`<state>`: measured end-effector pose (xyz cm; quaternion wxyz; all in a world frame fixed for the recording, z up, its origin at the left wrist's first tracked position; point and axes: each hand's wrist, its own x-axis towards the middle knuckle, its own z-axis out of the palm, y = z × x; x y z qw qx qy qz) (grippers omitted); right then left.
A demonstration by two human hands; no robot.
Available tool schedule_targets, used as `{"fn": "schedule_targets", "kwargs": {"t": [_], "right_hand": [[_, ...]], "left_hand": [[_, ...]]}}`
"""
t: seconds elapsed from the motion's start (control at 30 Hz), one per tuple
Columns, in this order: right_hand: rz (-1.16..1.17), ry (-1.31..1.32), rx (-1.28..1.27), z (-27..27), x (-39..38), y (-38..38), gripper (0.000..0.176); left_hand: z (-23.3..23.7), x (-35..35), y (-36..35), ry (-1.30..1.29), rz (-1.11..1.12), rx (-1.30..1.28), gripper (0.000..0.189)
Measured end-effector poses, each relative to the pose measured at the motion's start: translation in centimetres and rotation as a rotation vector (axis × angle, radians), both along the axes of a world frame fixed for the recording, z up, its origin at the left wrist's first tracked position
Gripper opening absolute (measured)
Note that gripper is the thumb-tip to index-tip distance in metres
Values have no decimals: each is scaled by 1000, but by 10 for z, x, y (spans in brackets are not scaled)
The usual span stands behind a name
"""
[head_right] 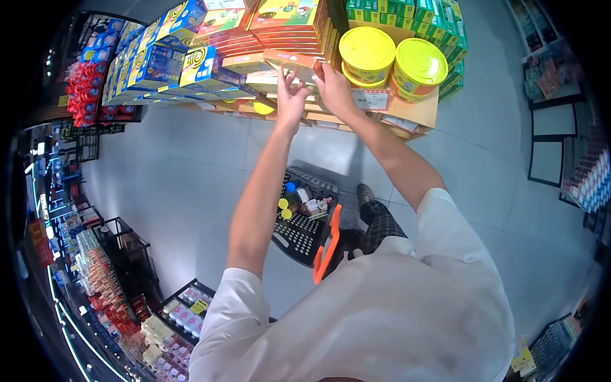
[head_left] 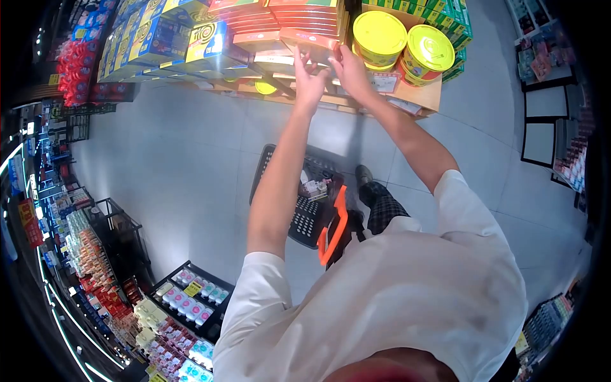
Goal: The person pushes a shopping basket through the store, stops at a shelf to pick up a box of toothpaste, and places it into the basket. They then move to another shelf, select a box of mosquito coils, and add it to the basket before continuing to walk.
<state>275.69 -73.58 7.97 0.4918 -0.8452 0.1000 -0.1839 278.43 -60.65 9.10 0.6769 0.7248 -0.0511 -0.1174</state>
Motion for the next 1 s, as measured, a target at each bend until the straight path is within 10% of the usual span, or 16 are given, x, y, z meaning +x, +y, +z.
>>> {"fn": "schedule_targets", "kwargs": {"t": [0.7,1.0], "right_hand": [[-176,-106,147,-33,12,-5,29],[-135,-114,129,-26,0,-8,24]], "left_hand": [[-13,-3,-21,112,92,-138,94],[-5,56,18,-318,426,245,92]]}}
